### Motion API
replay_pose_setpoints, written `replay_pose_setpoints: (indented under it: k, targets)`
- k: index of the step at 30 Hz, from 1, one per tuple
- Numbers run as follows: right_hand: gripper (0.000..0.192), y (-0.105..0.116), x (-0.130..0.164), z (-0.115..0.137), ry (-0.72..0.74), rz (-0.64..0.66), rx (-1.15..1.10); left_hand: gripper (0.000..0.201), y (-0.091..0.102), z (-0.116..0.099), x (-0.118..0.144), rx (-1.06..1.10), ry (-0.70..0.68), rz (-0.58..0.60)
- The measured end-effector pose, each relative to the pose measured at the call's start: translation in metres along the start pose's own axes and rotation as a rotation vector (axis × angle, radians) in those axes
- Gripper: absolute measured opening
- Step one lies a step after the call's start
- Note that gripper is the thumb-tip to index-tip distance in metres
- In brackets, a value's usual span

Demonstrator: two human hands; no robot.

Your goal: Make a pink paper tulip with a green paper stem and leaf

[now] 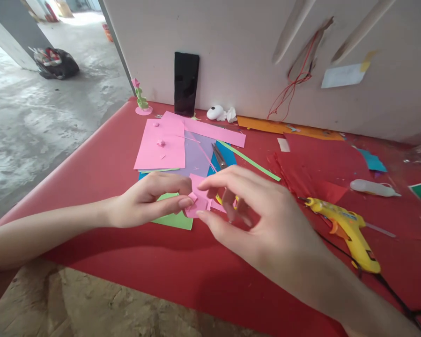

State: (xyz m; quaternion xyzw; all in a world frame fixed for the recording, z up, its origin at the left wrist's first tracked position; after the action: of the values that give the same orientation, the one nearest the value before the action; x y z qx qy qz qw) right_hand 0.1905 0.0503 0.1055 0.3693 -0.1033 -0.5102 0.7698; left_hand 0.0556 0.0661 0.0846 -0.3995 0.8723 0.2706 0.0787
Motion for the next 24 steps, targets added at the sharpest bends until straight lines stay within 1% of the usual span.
replay_pose_setpoints:
  k: [1, 2, 4, 6, 8, 11, 13, 15, 17, 19, 21, 23, 24]
  targets:
    - [0.010, -0.002, -0.002, 0.004, 0.021, 0.013, -0.018, 0.025, 0.000, 0.000, 0.000, -0.007, -0.005, -0.002]
    - [0.007, -0.004, -0.005, 0.006, 0.042, 0.020, -0.036, 0.024, 0.001, 0.000, 0.001, 0.001, -0.002, -0.001]
    - [0.013, -0.006, -0.008, 0.009, 0.081, 0.011, -0.060, 0.027, 0.001, 0.003, 0.002, 0.062, 0.046, -0.003]
    - [0.015, -0.005, -0.010, 0.010, 0.140, 0.004, -0.078, 0.035, 0.000, 0.010, 0.003, 0.154, 0.158, 0.000]
    - [0.015, -0.003, -0.012, 0.011, 0.202, 0.013, -0.095, 0.037, -0.004, 0.017, 0.004, 0.258, 0.284, 0.034]
    - [0.016, -0.003, -0.015, 0.008, 0.252, 0.051, -0.104, 0.021, -0.015, 0.022, 0.006, 0.436, 0.395, 0.144]
    - [0.017, -0.004, -0.017, 0.006, 0.232, 0.051, -0.126, 0.014, -0.020, 0.024, 0.005, 0.530, 0.426, 0.172]
    - [0.017, -0.003, -0.020, 0.002, 0.159, 0.010, -0.150, 0.015, -0.020, 0.026, 0.004, 0.591, 0.426, 0.123]
    - [0.013, -0.001, -0.021, -0.002, 0.069, -0.040, -0.157, 0.019, -0.016, 0.027, 0.003, 0.632, 0.403, 0.025]
    - [0.010, -0.001, -0.022, -0.003, 0.021, -0.053, -0.159, 0.023, -0.011, 0.029, 0.003, 0.656, 0.390, -0.069]
    - [0.007, -0.002, -0.022, -0.001, 0.027, -0.036, -0.171, 0.025, -0.009, 0.030, 0.004, 0.676, 0.390, -0.127]
    - [0.003, -0.003, -0.021, 0.000, 0.054, -0.019, -0.186, 0.026, -0.008, 0.030, 0.005, 0.690, 0.388, -0.155]
    - [0.003, -0.003, -0.021, 0.000, 0.065, -0.015, -0.191, 0.026, -0.008, 0.029, 0.005, 0.690, 0.384, -0.163]
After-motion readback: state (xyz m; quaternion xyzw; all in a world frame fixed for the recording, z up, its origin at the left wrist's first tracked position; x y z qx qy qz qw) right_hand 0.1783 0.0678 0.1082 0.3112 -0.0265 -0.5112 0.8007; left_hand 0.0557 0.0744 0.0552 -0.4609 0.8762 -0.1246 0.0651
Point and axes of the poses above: each hand's wrist, its own x-axis away from the middle knuckle, its own y-axis out of the back of the hand, z = x × y, the point moved 6 cm from there along -x, towards the middle knuckle, and after that the axes turned 5 degrees about -x, right-handed, at the moved point
